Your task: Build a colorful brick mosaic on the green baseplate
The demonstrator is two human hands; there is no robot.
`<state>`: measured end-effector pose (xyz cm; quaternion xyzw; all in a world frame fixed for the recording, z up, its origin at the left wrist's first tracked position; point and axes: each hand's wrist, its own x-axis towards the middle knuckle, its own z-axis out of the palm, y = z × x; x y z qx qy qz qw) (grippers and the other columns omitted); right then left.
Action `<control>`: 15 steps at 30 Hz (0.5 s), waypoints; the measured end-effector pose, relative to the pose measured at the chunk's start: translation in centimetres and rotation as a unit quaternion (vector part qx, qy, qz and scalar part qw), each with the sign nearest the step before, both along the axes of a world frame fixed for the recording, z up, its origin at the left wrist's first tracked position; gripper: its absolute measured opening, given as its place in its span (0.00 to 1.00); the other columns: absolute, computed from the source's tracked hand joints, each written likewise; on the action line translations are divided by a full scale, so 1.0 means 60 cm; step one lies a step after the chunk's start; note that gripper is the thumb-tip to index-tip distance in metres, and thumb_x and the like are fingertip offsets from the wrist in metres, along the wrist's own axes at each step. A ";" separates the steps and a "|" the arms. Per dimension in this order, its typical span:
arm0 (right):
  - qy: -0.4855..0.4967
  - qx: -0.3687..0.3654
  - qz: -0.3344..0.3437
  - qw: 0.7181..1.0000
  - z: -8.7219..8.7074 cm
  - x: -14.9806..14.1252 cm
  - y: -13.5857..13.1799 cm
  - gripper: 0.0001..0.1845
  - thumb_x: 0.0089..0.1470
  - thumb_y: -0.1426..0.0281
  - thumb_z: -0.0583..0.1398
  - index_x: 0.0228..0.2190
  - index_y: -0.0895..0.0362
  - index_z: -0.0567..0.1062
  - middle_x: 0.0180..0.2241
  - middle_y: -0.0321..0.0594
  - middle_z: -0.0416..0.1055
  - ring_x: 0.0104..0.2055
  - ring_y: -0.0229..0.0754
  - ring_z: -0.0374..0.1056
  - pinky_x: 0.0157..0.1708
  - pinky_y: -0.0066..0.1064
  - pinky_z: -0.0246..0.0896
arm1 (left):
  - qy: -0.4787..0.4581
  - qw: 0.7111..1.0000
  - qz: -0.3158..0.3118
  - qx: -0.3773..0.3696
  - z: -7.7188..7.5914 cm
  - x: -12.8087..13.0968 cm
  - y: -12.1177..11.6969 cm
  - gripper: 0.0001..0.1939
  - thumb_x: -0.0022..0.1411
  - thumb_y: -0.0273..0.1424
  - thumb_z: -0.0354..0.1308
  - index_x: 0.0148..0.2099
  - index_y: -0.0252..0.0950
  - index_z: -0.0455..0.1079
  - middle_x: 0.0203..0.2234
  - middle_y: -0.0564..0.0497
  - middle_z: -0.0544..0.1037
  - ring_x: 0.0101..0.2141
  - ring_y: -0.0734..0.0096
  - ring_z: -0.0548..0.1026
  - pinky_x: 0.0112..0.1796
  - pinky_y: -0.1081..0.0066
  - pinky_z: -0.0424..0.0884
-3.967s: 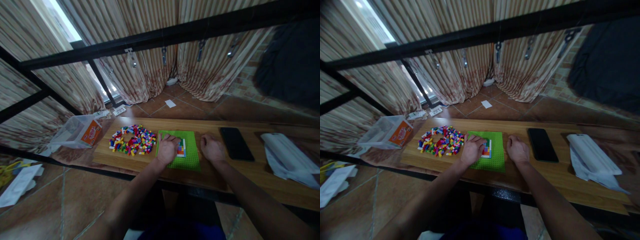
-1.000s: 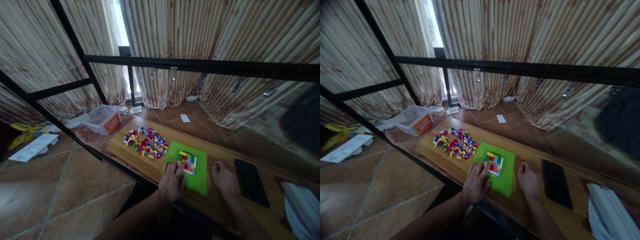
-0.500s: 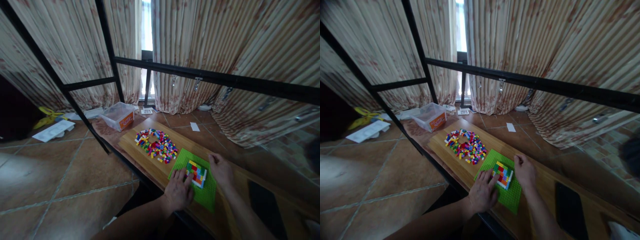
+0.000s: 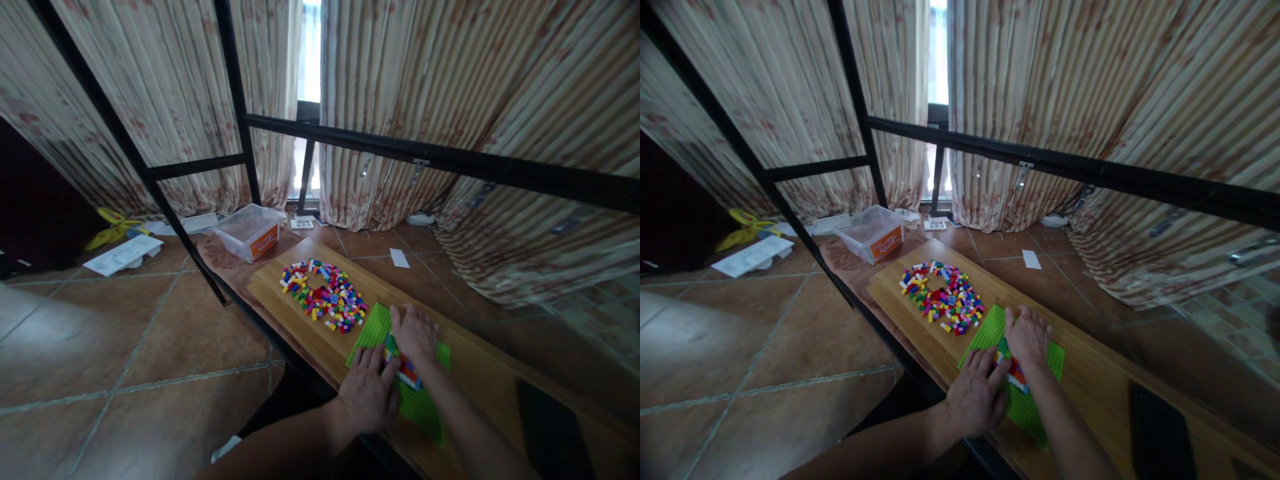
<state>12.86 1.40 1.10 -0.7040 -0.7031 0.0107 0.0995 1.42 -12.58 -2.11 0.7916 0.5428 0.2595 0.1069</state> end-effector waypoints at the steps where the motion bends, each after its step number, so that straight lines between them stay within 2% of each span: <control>1: 0.001 0.000 -0.004 1.000 0.008 0.003 0.004 0.26 0.64 0.56 0.45 0.47 0.61 0.72 0.46 0.54 0.74 0.51 0.55 0.68 0.48 0.44 0.55 | 0.000 1.000 -0.001 0.000 0.001 0.000 0.000 0.29 0.63 0.39 0.50 0.65 0.39 0.57 0.60 0.38 0.64 0.57 0.49 0.64 0.59 0.47 0.58; 5: 0.002 0.020 -0.021 1.000 0.041 0.011 0.021 0.29 0.65 0.55 0.42 0.49 0.60 0.71 0.48 0.56 0.72 0.52 0.57 0.66 0.48 0.46 0.55 | 0.001 1.000 -0.008 -0.001 0.002 -0.001 -0.001 0.30 0.64 0.39 0.50 0.66 0.38 0.55 0.60 0.37 0.64 0.57 0.49 0.65 0.58 0.47 0.59; 7: -0.003 0.046 -0.028 0.999 0.046 0.007 0.023 0.29 0.64 0.54 0.42 0.49 0.60 0.70 0.49 0.56 0.71 0.53 0.59 0.65 0.49 0.48 0.54 | 0.003 1.000 -0.005 -0.004 0.002 0.000 -0.001 0.31 0.63 0.40 0.50 0.66 0.38 0.54 0.60 0.37 0.63 0.57 0.49 0.64 0.58 0.47 0.59; 9: -0.011 0.057 -0.034 0.998 0.038 -0.002 0.019 0.29 0.64 0.54 0.43 0.49 0.61 0.70 0.48 0.58 0.71 0.53 0.60 0.65 0.49 0.49 0.54 | 0.004 1.000 0.001 -0.005 0.002 0.000 -0.002 0.30 0.63 0.39 0.50 0.66 0.39 0.55 0.61 0.37 0.63 0.57 0.49 0.64 0.58 0.47 0.59; 12: -0.016 0.032 -0.051 0.998 0.012 -0.015 0.005 0.31 0.63 0.54 0.44 0.48 0.66 0.70 0.46 0.63 0.71 0.49 0.61 0.67 0.47 0.49 0.55 | 0.007 1.000 -0.003 -0.004 0.003 0.000 -0.003 0.30 0.64 0.39 0.50 0.66 0.38 0.55 0.60 0.37 0.63 0.58 0.49 0.64 0.59 0.48 0.59; 15: -0.010 0.036 -0.051 0.998 -0.005 -0.017 -0.001 0.30 0.62 0.55 0.45 0.47 0.67 0.70 0.44 0.63 0.72 0.48 0.61 0.68 0.46 0.48 0.55 | 0.010 1.000 -0.004 -0.001 0.006 0.000 -0.002 0.29 0.64 0.40 0.50 0.65 0.37 0.56 0.60 0.37 0.64 0.57 0.50 0.65 0.58 0.49 0.59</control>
